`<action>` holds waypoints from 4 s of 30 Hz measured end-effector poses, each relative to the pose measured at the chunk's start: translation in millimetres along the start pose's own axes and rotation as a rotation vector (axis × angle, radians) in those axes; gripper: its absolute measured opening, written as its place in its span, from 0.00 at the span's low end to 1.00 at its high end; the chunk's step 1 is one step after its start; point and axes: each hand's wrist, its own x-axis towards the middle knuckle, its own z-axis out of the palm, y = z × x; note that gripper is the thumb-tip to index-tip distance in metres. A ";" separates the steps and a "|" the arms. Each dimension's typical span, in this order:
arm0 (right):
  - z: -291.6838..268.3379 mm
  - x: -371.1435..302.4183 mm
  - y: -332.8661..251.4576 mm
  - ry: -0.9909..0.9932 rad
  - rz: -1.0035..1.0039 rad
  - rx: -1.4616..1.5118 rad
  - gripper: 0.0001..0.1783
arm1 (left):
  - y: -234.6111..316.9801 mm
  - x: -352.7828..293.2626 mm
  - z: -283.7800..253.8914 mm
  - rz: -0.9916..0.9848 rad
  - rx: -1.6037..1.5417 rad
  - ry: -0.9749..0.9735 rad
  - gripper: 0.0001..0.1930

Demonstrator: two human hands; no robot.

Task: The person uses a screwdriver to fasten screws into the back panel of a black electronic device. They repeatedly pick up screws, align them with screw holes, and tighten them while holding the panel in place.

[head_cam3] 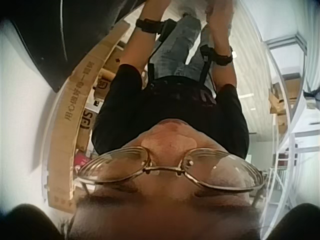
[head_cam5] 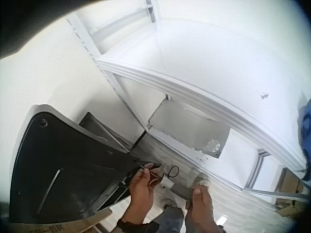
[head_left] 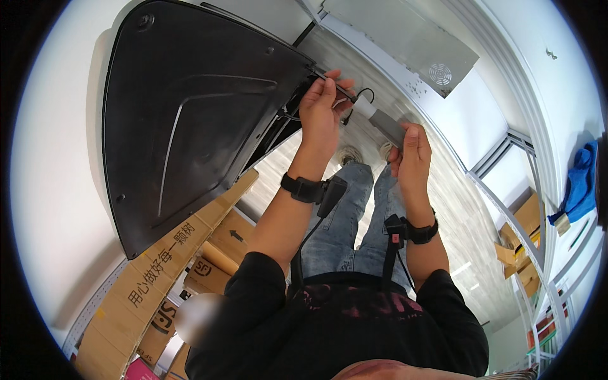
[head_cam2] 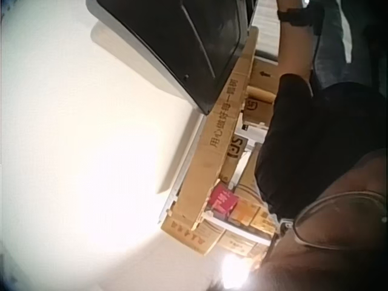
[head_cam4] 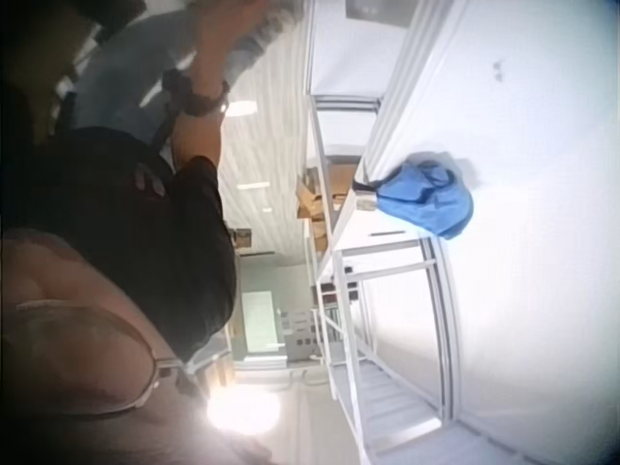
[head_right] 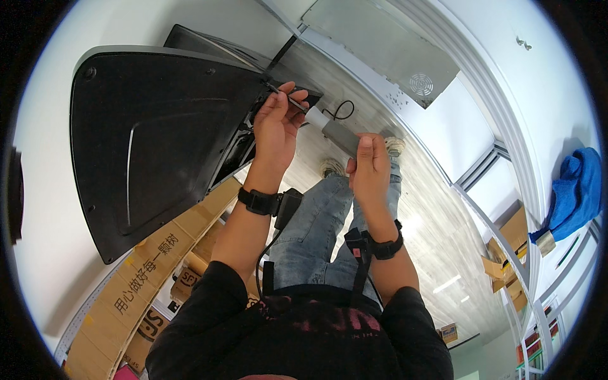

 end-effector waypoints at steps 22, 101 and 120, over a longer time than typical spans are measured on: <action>1.4 -8.5 -19.8 -0.135 -0.166 -0.427 0.17 | 11.8 -15.8 7.8 -0.108 0.212 0.066 0.11; 138.4 -204.6 117.9 -0.214 -0.403 -0.550 0.21 | 45.7 -168.7 -269.3 -0.091 -0.262 0.043 0.10; 157.1 -171.4 138.8 -0.162 -0.574 -0.469 0.22 | 48.4 -141.7 -267.8 0.054 -0.110 0.158 0.09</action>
